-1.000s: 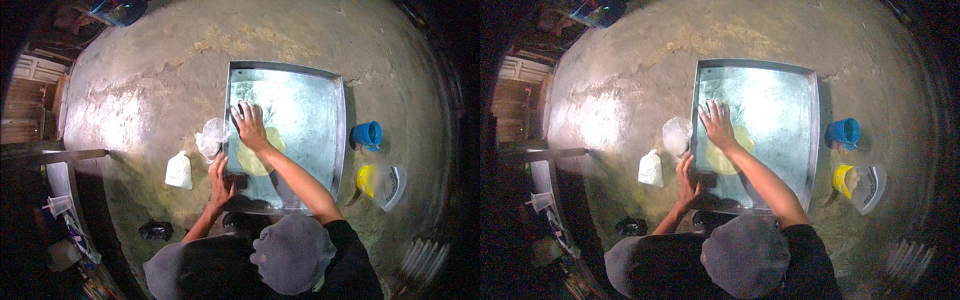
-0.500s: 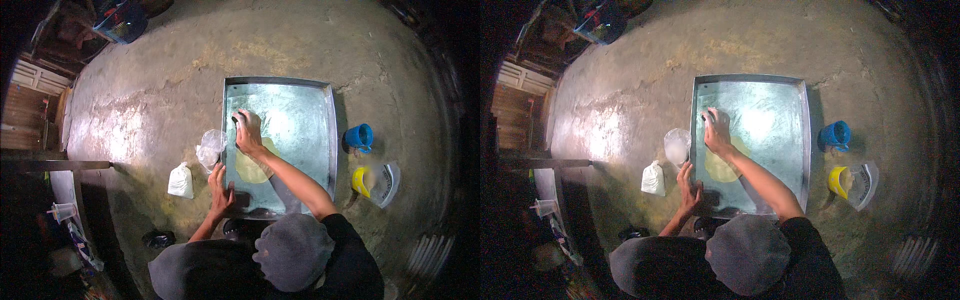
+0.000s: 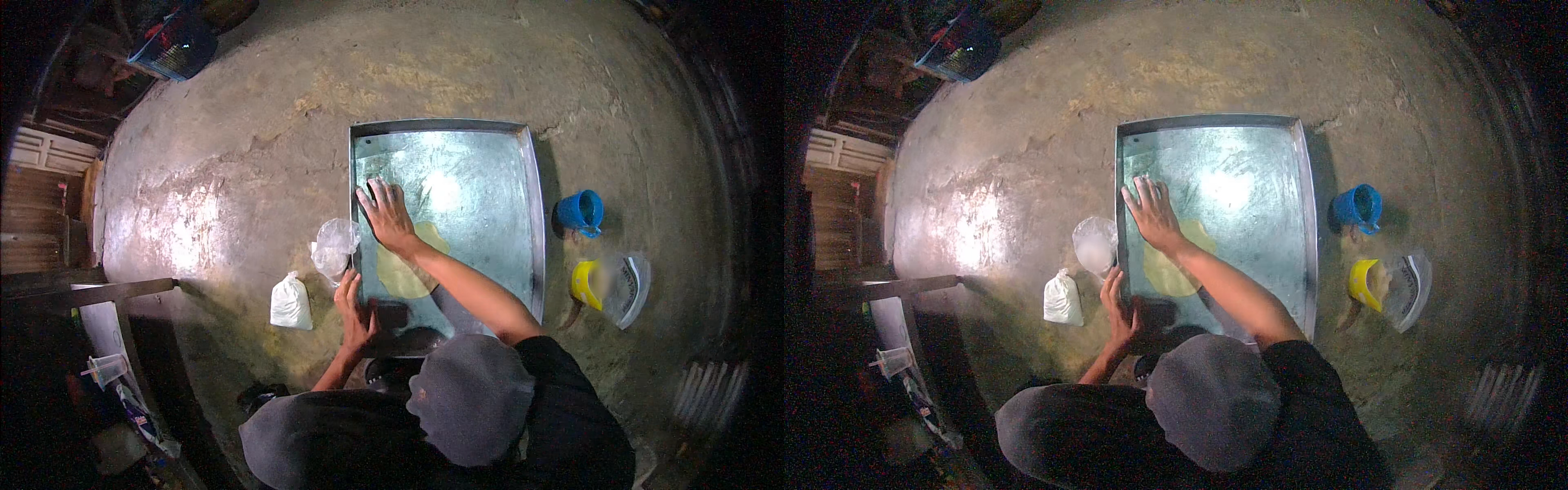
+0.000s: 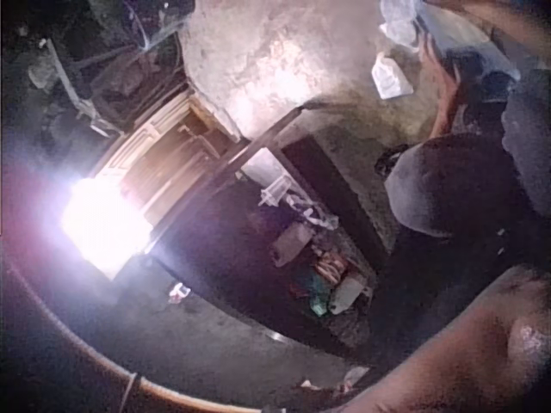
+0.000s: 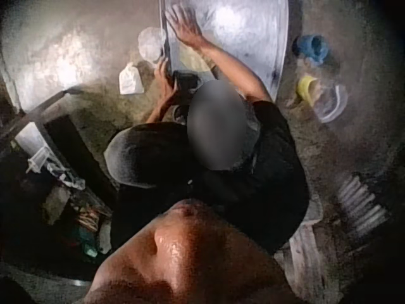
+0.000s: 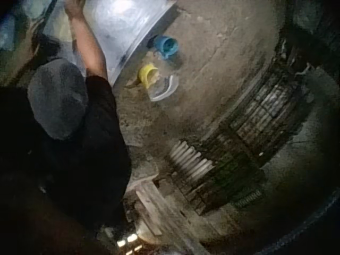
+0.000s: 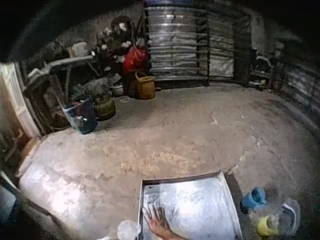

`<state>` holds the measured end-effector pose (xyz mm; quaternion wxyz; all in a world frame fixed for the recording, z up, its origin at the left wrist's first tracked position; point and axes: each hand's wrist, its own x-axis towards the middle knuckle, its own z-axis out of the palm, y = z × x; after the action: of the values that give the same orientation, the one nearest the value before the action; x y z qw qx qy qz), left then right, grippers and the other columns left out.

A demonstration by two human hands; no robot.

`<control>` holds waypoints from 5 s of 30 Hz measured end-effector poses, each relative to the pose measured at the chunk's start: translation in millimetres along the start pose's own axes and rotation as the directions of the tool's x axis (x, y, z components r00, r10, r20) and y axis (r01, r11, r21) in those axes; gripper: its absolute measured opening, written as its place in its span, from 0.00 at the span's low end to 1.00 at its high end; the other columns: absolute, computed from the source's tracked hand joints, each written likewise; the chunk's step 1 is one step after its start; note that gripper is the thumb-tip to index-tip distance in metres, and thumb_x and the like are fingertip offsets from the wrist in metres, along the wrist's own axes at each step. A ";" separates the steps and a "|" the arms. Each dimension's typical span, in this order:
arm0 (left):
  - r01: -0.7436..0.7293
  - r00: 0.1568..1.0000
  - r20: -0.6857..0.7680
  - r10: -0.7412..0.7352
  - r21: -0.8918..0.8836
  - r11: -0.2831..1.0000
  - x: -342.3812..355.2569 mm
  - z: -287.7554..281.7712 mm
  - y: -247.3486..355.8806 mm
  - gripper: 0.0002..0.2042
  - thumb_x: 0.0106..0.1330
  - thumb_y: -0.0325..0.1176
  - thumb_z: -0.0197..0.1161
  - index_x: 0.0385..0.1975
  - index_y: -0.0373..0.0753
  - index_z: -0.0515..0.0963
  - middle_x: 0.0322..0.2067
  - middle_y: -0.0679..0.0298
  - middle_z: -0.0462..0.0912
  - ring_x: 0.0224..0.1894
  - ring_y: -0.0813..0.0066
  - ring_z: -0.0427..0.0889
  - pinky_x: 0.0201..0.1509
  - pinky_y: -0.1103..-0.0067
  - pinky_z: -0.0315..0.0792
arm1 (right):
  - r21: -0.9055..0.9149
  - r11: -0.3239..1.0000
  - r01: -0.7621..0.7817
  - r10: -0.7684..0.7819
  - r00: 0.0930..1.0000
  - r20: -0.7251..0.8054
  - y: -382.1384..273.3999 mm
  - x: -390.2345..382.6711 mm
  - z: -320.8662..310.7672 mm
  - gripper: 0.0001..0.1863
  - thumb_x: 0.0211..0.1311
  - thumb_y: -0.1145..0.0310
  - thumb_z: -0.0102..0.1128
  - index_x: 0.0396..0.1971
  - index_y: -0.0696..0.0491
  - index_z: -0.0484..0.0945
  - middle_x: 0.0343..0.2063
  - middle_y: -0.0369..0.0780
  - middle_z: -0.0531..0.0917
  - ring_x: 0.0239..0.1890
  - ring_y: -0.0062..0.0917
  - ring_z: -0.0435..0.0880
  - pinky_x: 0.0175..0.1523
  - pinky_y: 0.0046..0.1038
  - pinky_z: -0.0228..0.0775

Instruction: The person presses and flattens a portion of dough on a metal tray, then rolls it into a cylinder by hand before pouring oil from a bottle.

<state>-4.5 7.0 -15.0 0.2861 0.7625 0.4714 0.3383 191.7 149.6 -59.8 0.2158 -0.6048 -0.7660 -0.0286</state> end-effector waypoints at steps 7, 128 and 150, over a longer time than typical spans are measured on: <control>-0.047 0.999 0.013 0.047 0.004 0.999 6.0 -0.9 4.7 0.33 0.65 0.25 0.61 0.71 0.36 0.61 0.70 0.45 0.63 0.74 0.45 0.60 0.77 0.55 0.50 | 0.244 0.969 -0.021 0.046 0.994 -0.096 8.0 9.7 -9.9 0.25 0.64 0.74 0.53 0.62 0.54 0.72 0.60 0.50 0.73 0.62 0.47 0.72 0.65 0.50 0.62; -0.210 0.705 0.695 0.143 0.011 0.978 124.5 6.2 46.7 0.13 0.64 0.32 0.67 0.47 0.36 0.82 0.35 0.51 0.85 0.42 0.46 0.84 0.51 0.61 0.76 | 0.677 0.716 -0.168 -0.011 0.968 0.252 27.0 -115.6 -153.9 0.16 0.65 0.68 0.63 0.49 0.58 0.79 0.47 0.47 0.82 0.51 0.47 0.81 0.56 0.45 0.73; 0.039 0.624 0.782 0.001 -0.032 0.999 110.8 -19.4 151.0 0.13 0.68 0.30 0.67 0.50 0.32 0.82 0.35 0.51 0.89 0.36 0.63 0.89 0.44 0.70 0.80 | 0.474 0.683 -0.556 -0.070 0.596 0.800 51.6 -140.5 -238.4 0.16 0.60 0.70 0.64 0.44 0.63 0.81 0.29 0.47 0.87 0.33 0.28 0.86 0.41 0.37 0.77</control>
<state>95.8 51.2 138.1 0.4833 0.8219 0.3010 -0.0180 335.3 -37.8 93.5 0.0784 -0.5390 -0.6349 0.5479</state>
